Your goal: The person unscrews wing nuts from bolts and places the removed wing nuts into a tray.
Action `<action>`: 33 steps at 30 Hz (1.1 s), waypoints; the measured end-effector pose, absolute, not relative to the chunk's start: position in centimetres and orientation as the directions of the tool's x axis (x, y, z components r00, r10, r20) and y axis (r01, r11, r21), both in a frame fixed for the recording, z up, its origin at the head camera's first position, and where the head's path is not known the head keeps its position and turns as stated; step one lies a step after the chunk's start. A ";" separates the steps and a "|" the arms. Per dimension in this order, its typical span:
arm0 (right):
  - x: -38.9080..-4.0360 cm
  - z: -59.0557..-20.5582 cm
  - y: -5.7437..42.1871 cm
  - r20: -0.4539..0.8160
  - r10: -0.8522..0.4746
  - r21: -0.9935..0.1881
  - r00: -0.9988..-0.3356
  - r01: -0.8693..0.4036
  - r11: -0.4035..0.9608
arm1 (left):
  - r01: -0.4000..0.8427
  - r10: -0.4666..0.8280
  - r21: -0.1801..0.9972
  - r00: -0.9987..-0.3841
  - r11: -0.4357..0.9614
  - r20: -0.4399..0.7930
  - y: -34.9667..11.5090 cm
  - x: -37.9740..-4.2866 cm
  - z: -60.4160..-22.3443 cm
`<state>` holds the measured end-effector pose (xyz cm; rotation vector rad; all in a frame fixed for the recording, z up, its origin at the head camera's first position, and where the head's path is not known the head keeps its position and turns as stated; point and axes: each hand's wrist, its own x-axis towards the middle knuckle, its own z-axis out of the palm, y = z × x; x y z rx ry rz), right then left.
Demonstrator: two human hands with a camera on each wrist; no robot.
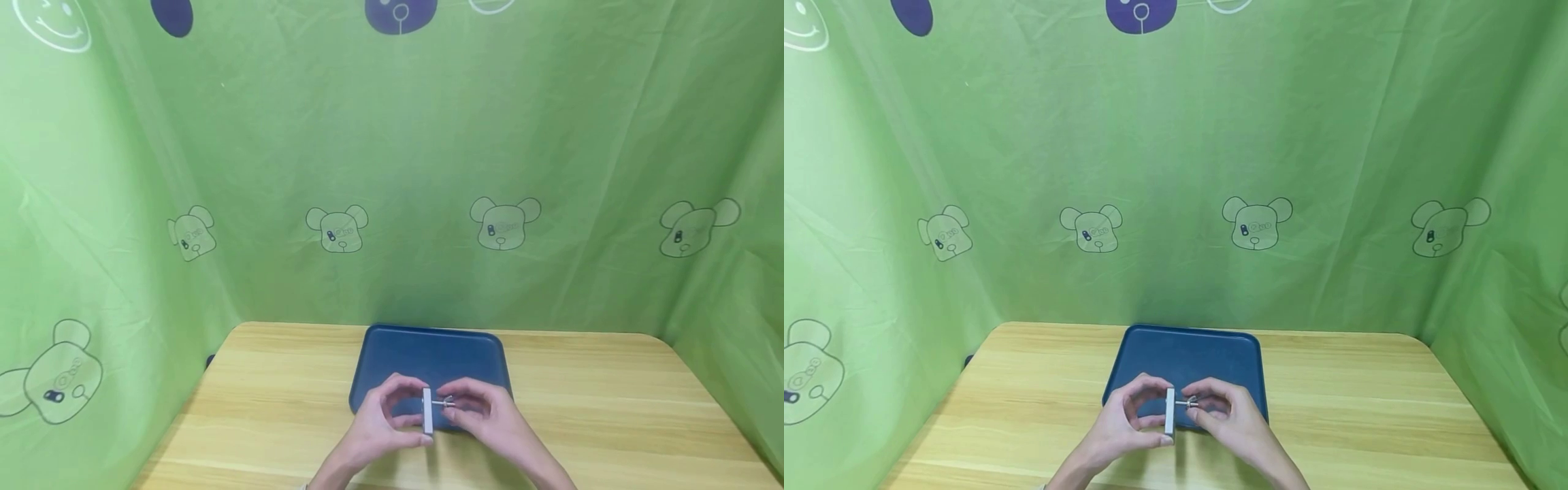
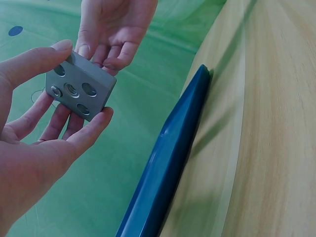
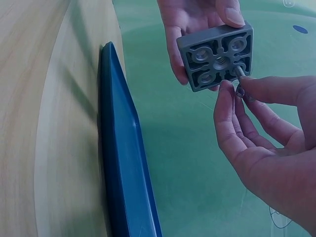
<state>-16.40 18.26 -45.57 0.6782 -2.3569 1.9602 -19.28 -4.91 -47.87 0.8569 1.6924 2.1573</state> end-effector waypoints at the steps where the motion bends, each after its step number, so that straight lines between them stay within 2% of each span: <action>1: -16.4 -45.6 18.3 0.272 -0.325 -0.937 -0.906 -0.326 0.126 | 0.146 0.546 0.948 -0.788 -0.284 0.285 -4.9 -19.3 -47.9; 23: -16.5 -45.7 18.2 0.262 -0.333 -0.946 -0.906 -0.310 0.098 | 0.149 0.545 0.949 -0.790 -0.276 0.282 -5.0 -19.3 -47.9; 33: -16.6 -45.4 18.2 0.165 -0.282 -0.979 -0.945 -0.191 0.069 | 0.151 0.544 0.952 -0.792 -0.267 0.278 -5.0 -19.4 -47.8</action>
